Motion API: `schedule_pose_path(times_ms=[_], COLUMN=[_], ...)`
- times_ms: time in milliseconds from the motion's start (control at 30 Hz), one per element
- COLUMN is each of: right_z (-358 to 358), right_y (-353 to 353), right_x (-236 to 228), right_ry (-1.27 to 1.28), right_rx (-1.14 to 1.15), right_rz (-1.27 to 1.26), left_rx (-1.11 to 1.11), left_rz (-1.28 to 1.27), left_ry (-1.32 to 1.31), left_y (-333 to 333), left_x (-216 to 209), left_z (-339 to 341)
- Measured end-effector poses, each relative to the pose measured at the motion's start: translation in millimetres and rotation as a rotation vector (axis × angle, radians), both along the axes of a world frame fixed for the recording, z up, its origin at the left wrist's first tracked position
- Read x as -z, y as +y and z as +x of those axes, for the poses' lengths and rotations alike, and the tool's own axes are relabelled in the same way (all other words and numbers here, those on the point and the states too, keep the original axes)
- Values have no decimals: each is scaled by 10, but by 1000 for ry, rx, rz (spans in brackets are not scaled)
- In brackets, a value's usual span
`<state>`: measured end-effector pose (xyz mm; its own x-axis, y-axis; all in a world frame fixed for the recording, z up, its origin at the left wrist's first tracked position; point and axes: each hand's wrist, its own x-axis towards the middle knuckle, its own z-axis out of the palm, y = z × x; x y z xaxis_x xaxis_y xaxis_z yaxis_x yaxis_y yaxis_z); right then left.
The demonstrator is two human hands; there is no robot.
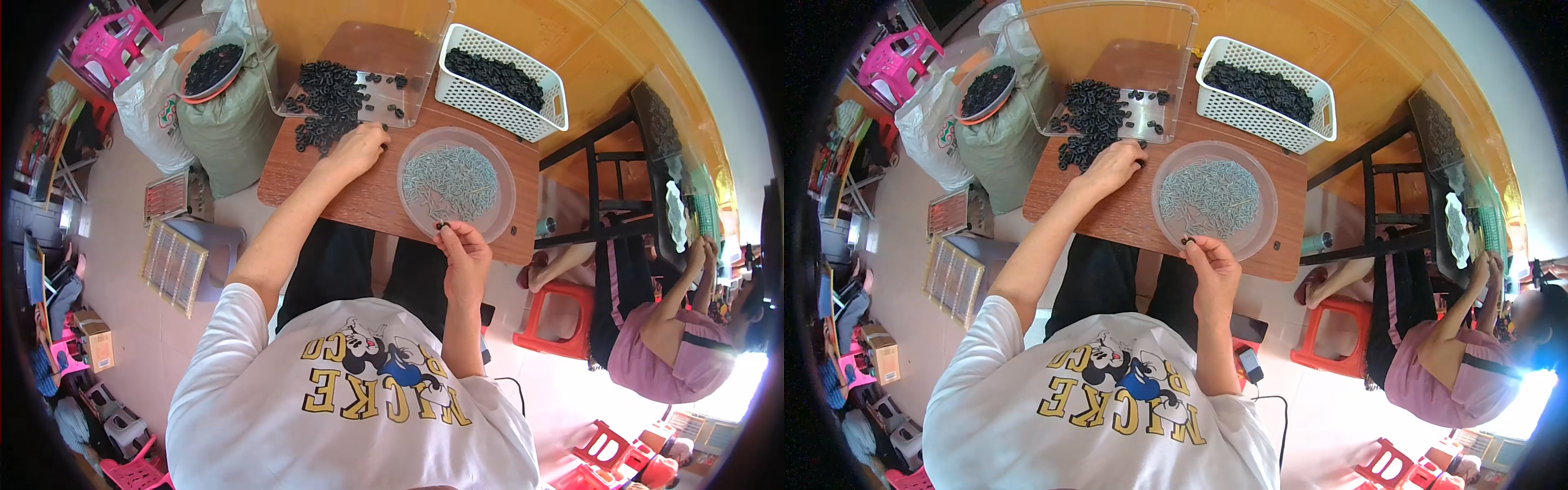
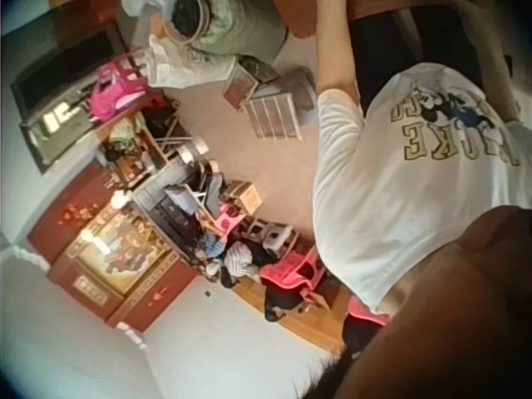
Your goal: The person repeatedly picks small black plastic components from a pile on the table and inserts small light-blue pins from a bowl into them. The assembled units are placed back onto the table. The process is continuous and repetitive throughout the clip.
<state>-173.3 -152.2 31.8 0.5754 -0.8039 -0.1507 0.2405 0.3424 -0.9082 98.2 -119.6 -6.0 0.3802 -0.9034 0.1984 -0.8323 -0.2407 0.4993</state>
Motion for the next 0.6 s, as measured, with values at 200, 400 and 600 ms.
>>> schedule_pose_path(times_ms=[200,400,600], right_z=[43,111,315], right_y=[32,0,31], right_x=[-29,-98,-147], right_ry=[11,13,41], right_rx=[-18,-78,-165], right_rz=[-34,-60,-95], left_rx=[4,-141,-153], left_rz=[5,-309,-589], left_ry=[-80,985,1889], left_y=[-14,311,774], left_x=[1,-294,-534], left_z=[-39,-256,-644])
